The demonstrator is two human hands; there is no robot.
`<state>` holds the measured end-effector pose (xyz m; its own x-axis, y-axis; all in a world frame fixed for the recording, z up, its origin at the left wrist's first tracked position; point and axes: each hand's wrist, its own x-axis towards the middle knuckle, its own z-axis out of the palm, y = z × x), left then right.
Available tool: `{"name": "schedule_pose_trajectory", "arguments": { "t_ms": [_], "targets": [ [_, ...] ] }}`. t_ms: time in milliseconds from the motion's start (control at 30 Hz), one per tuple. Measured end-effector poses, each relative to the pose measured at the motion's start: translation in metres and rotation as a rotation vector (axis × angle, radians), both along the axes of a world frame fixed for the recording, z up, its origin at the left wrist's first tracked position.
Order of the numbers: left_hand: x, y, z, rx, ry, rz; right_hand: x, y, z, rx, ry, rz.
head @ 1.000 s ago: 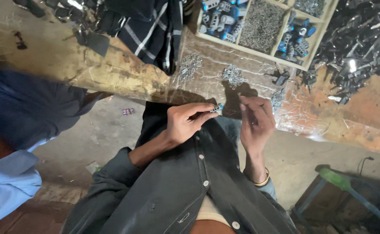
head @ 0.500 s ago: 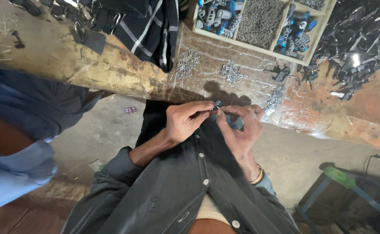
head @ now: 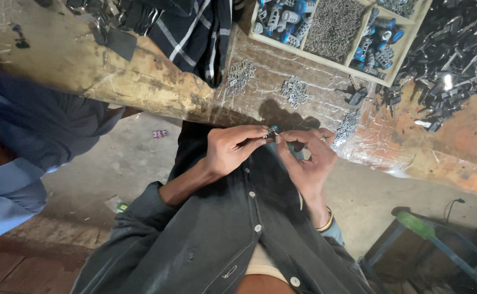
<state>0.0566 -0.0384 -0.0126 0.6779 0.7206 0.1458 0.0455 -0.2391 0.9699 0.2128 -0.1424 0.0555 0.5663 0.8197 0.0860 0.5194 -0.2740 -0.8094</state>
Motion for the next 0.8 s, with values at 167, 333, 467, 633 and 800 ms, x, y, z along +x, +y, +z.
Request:
{"name": "schedule_pose_trajectory", "arguments": {
  "t_ms": [167, 333, 467, 633, 800],
  "targets": [
    [-0.002, 0.002, 0.002, 0.09, 0.035, -0.021, -0.003, -0.003, -0.003, -0.041, -0.013, 0.004],
    [-0.002, 0.006, 0.004, 0.162, -0.018, 0.001, 0.006, 0.0, -0.001, -0.19, -0.135, 0.152],
    [-0.004, 0.01, 0.006, 0.109, -0.015, 0.058, 0.012, 0.009, 0.004, -0.191, -0.422, 0.036],
    [-0.009, 0.014, 0.01, -0.061, 0.001, 0.069, 0.01, 0.0, 0.008, -0.13, -0.556, 0.149],
    [-0.009, 0.011, 0.013, -0.192, 0.021, 0.062, 0.007, -0.015, -0.009, -0.021, -0.254, 0.219]
  ]
}}
